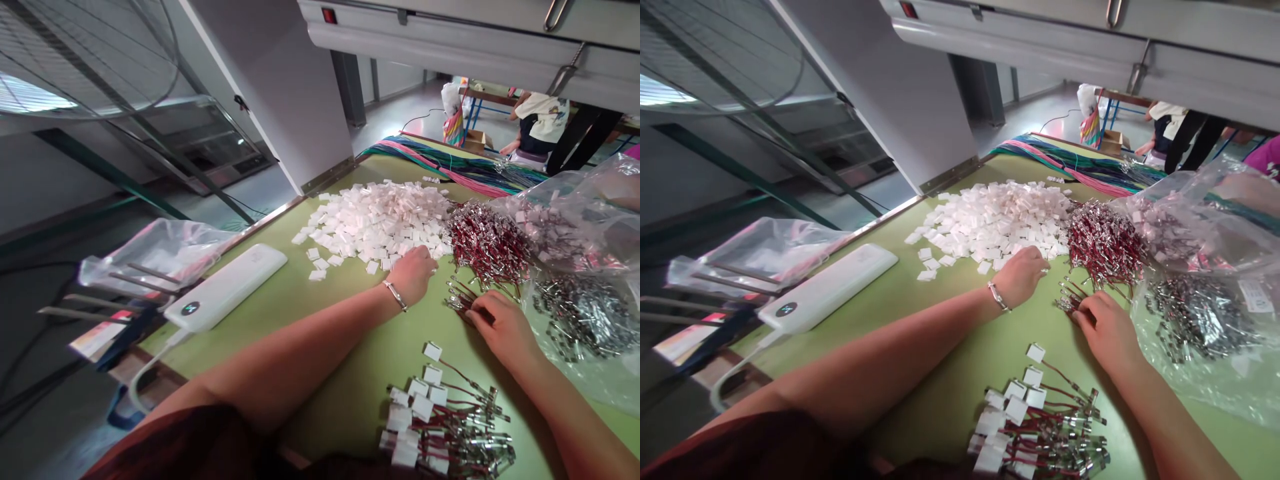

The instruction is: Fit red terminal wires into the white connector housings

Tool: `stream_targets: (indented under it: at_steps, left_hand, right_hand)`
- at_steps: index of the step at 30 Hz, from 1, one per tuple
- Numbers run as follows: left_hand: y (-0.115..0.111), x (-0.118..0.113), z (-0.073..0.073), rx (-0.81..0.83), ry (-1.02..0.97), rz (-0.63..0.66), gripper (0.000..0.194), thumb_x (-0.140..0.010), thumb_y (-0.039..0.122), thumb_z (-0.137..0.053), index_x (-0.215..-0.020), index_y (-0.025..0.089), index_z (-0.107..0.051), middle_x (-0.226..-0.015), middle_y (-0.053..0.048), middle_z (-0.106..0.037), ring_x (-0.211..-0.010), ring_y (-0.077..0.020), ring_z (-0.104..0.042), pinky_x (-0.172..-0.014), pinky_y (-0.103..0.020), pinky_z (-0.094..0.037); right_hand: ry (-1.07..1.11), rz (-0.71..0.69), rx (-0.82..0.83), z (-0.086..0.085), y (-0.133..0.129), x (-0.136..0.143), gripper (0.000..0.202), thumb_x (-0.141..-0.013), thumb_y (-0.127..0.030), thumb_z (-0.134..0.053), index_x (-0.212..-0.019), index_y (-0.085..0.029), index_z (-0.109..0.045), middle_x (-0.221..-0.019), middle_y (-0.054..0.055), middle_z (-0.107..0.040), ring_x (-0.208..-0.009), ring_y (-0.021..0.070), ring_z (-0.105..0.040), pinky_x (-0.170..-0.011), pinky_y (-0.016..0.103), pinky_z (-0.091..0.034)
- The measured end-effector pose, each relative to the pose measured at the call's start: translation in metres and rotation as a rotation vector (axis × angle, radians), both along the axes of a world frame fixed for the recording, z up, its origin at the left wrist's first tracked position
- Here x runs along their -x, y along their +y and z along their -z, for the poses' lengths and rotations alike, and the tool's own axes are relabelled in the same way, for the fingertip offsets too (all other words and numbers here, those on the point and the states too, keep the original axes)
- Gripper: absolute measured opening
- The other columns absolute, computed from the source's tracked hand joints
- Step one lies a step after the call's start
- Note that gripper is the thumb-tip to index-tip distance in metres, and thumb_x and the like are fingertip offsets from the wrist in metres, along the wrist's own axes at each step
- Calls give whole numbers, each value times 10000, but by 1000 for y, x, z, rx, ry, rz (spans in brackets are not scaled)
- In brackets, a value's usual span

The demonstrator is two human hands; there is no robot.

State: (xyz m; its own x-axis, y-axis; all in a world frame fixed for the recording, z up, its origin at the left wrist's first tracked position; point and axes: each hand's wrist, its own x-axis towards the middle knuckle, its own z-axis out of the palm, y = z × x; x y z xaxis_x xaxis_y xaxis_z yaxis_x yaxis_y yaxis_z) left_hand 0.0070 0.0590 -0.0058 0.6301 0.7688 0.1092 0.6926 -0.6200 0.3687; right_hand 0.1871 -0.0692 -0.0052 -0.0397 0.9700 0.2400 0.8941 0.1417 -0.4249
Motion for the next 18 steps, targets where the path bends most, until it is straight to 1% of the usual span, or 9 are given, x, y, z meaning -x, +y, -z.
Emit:
stream_targets:
  at_steps: [2,3,4,6,8,11,13,14,18]
  left_hand:
    - [-1,0,-5,93,-172,-53,144,-834,127,-554,-870,146,-693,-919,-81,-593,-886,-188,-551,-817,-334,-474]
    - [-2,0,-7,173,-284,-73,115,-818,134,-584,-856,150,-691,-896,-67,-609,-864,-173,-565,-808,-321,-481]
    - [-4,-1,-10,288,-399,-88,96,-804,134,-605,-853,151,-686,-860,-51,-624,-818,-153,-580,-777,-300,-491]
    - [-9,-3,-15,599,-597,-109,91,-793,135,-620,-867,141,-672,-758,-23,-640,-665,-103,-585,-658,-243,-495]
    - [-15,-5,-17,915,-741,-128,72,-804,134,-610,-856,116,-656,-646,-5,-627,-519,-64,-546,-538,-195,-455]
    - [-22,-8,-15,1228,-921,-150,37,-803,109,-615,-778,89,-634,-561,5,-595,-461,-48,-524,-478,-169,-416]
    - [-25,-10,-11,1348,-982,-144,33,-781,100,-647,-758,79,-636,-562,-3,-597,-466,-51,-534,-461,-164,-405]
    - [-25,-10,-10,1376,-993,-138,32,-771,99,-662,-762,75,-643,-572,-9,-604,-467,-52,-538,-452,-162,-399]
    - [-26,-10,-7,1393,-987,-126,38,-782,110,-660,-786,73,-664,-585,-20,-613,-456,-51,-534,-430,-160,-378]
  right_hand:
    - [75,20,-55,-4,-2,-1,137,-871,-294,-517,-784,-204,-574,-756,20,-615,-690,154,-570,-638,276,-421]
    - [112,41,-66,-6,-3,0,147,-876,-312,-508,-800,-205,-574,-736,16,-623,-666,149,-572,-621,269,-421]
    - [150,62,-57,-8,-5,1,159,-880,-327,-498,-810,-205,-572,-706,8,-626,-632,143,-570,-597,261,-418]
    - [221,79,-12,-12,-7,5,183,-885,-344,-478,-808,-206,-569,-633,-11,-612,-558,130,-549,-549,244,-405]
    - [260,59,12,-15,-10,9,204,-884,-347,-468,-778,-207,-573,-599,-18,-593,-532,124,-528,-529,236,-395]
    - [275,57,-12,-17,-11,13,214,-872,-347,-480,-749,-207,-586,-600,-18,-583,-529,119,-508,-517,231,-382]
    - [280,75,-9,-16,-10,13,210,-869,-347,-485,-752,-208,-591,-596,-24,-579,-521,114,-498,-508,225,-377]
    - [276,85,-8,-15,-10,13,209,-868,-346,-485,-753,-208,-592,-595,-27,-579,-519,112,-497,-507,224,-375]
    - [184,118,-38,-11,-10,11,204,-864,-336,-491,-739,-209,-590,-596,-26,-593,-522,116,-511,-517,230,-375]
